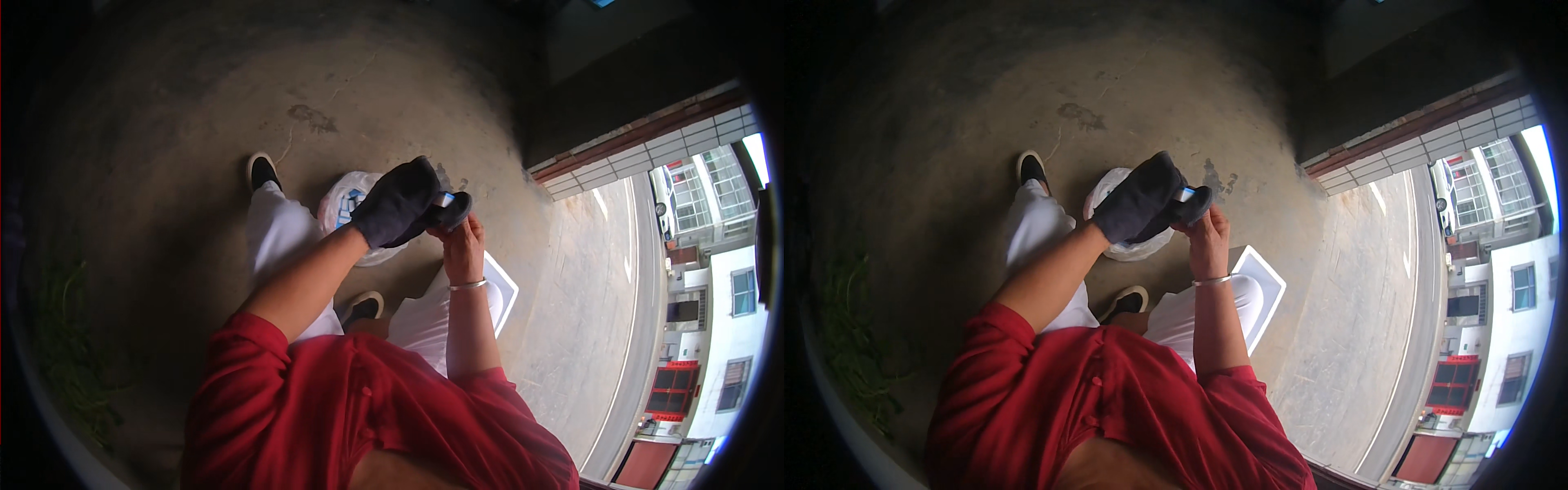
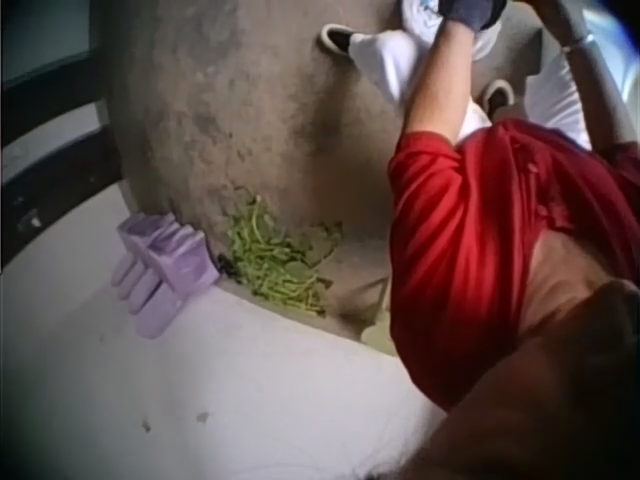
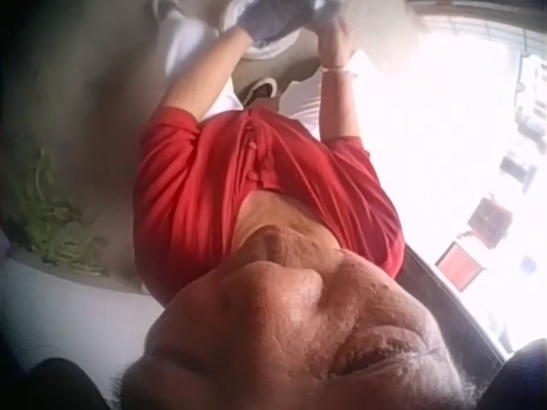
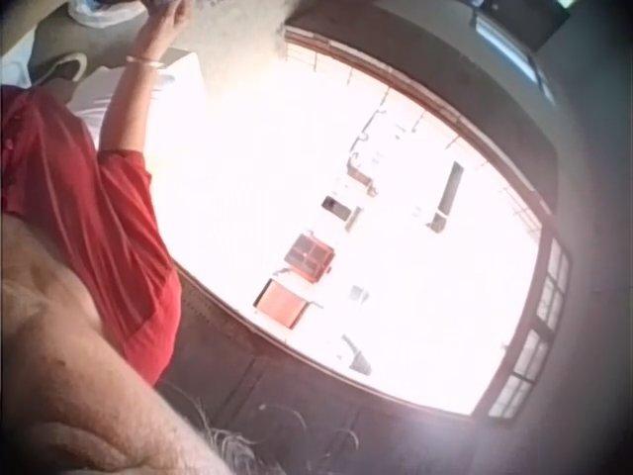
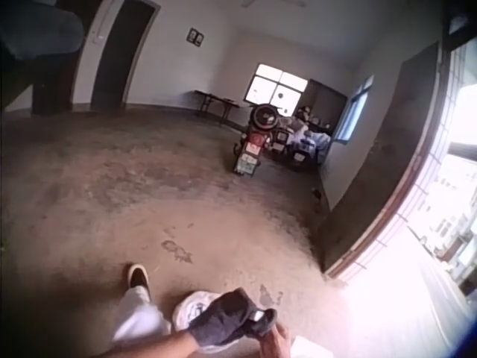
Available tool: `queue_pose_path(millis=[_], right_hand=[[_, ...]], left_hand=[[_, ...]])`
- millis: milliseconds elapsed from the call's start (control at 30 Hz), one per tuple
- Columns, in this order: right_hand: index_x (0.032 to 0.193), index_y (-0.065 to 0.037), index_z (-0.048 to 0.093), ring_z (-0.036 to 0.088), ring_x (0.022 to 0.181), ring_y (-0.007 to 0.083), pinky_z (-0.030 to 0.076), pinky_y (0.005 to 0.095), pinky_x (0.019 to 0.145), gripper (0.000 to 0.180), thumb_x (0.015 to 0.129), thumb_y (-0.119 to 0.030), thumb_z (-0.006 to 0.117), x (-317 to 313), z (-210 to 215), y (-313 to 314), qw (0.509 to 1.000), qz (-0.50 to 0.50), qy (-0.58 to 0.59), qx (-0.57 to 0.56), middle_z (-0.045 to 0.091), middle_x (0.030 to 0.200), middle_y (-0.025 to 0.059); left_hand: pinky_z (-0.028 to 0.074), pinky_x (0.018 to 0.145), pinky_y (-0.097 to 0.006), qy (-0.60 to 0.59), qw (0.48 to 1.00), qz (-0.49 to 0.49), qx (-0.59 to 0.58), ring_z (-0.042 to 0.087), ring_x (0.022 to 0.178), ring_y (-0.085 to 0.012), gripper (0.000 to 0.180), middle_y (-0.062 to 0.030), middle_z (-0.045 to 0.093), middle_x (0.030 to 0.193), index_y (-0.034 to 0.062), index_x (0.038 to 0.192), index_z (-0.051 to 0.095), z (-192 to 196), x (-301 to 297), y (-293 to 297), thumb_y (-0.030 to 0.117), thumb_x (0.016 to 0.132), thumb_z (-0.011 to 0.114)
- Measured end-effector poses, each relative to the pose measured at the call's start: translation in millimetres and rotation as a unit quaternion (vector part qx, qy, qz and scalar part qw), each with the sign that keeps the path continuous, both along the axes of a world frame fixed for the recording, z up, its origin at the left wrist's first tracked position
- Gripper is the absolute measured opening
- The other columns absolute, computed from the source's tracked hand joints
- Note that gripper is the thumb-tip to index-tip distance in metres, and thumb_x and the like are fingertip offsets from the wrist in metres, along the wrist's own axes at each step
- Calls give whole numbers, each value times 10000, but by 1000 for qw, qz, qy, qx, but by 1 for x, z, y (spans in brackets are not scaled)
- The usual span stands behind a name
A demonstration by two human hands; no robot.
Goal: Sorting small packaged items from one container into another.
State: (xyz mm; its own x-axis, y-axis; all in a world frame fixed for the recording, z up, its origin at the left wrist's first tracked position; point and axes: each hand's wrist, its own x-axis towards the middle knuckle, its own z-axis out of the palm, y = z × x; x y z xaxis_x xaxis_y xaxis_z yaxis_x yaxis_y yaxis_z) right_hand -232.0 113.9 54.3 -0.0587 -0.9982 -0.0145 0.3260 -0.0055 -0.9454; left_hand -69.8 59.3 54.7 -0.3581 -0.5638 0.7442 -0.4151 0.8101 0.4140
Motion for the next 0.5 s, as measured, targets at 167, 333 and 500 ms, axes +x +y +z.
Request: queue_pose_path(millis=[167,333,500], right_hand=[[1145,19,583,639,846,149,529,291,747,383,921,-291,598,13,22,2,990,4,142,-19,651,977,60],[1152,27,580,639,855,151,533,310,751,399,928,-304,585,8,12,-1,991,7,137,0,649,988,65],[1148,10,583,655,874,188,540,338,777,341,970,-271,507,-5,4,-4,998,27,-60,11,664,1007,89]], left_hand=[[457,809,-425,-76,996,18,37,553,910,-320,260,-132,554,942,95,931,575,4,2,3,172,702,669],[450,819,-383,-53,998,-16,-30,566,890,-278,158,-91,569,922,107,883,591,7,2,3,174,741,611],[451,750,-366,-136,991,10,-14,577,834,-255,91,-94,580,856,105,825,601,23,6,5,157,753,585]])
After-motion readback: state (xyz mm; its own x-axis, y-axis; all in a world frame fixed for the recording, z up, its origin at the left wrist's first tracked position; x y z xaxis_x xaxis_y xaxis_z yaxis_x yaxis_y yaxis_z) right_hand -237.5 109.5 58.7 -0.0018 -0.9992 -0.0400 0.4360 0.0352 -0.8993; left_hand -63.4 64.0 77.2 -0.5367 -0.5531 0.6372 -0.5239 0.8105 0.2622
